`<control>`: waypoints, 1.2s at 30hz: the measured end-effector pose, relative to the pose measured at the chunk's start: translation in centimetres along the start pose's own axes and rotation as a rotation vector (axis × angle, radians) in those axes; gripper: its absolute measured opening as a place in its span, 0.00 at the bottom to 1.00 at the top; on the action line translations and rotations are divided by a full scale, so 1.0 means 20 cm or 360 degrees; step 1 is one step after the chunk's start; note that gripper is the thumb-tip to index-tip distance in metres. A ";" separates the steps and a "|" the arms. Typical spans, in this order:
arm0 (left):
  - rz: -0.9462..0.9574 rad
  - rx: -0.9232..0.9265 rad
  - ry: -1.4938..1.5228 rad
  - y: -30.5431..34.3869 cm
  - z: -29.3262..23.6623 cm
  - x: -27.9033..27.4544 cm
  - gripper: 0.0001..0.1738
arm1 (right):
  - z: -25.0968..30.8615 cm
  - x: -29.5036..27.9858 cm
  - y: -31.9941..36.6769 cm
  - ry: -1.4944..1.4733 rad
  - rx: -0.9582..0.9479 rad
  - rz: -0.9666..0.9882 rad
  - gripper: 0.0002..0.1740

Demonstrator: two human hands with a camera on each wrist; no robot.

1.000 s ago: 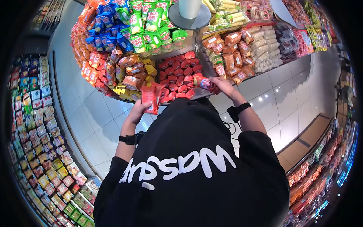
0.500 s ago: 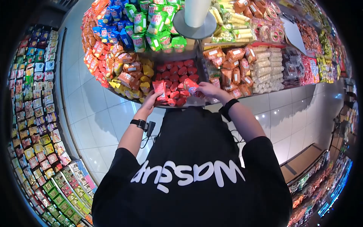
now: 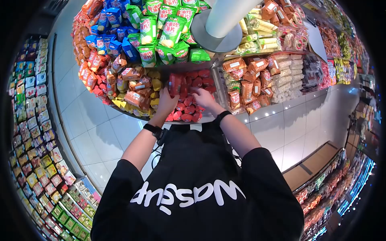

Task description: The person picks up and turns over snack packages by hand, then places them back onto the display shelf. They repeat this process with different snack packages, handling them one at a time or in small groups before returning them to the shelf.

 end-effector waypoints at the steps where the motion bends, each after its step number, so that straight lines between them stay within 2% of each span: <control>1: 0.0046 0.0084 0.0032 0.03 -0.01 -0.02 0.42 | -0.03 -0.09 0.04 0.0096 -0.0174 -0.0343 0.24; 3: 0.0121 0.0243 0.0102 0.09 -0.02 -0.08 0.36 | 0.08 -0.24 0.18 0.0534 -0.0213 -0.0444 0.23; 6: 0.0747 0.0080 0.0434 0.25 -0.04 -0.16 0.27 | 0.06 -0.27 0.25 0.0940 -0.0295 -0.0437 0.25; 9: 0.0906 0.0117 0.0440 0.36 0.02 -0.25 0.25 | -0.08 -0.17 0.20 0.1345 -0.0295 -0.0274 0.29; 10: 0.0954 0.0030 0.0372 0.40 0.04 -0.30 0.24 | -0.06 -0.15 0.21 0.1473 -0.0233 -0.0252 0.29; 13: 0.0943 0.0007 0.0446 0.48 0.05 -0.46 0.24 | 0.03 -0.11 0.22 0.1542 -0.0213 -0.0358 0.29; 19: 0.0905 -0.0071 0.0505 0.60 0.10 -0.67 0.25 | -0.06 -0.03 0.11 0.1696 -0.0065 -0.0465 0.34; 23: 0.0859 -0.0123 0.0466 0.64 0.20 -0.72 0.25 | -0.12 -0.02 0.07 0.1509 0.0057 -0.0337 0.37; 24: 0.0846 -0.0127 0.0473 0.65 0.21 -0.73 0.24 | -0.08 -0.03 0.09 0.1441 0.0150 -0.0282 0.41; 27: 0.0817 -0.0136 0.0485 0.67 0.23 -0.75 0.24 | -0.15 -0.03 0.07 0.1255 0.0117 -0.0351 0.45; 36: 0.0758 -0.0134 0.0458 0.68 0.13 -0.70 0.24 | -0.13 -0.06 0.18 0.1165 -0.0063 -0.0310 0.34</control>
Point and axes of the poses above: each hand's wrist, its own y-axis away from the middle knuckle, its own x-axis out of the palm, z = x × y, the point moved 8 cm from there along -y, towards the middle knuckle
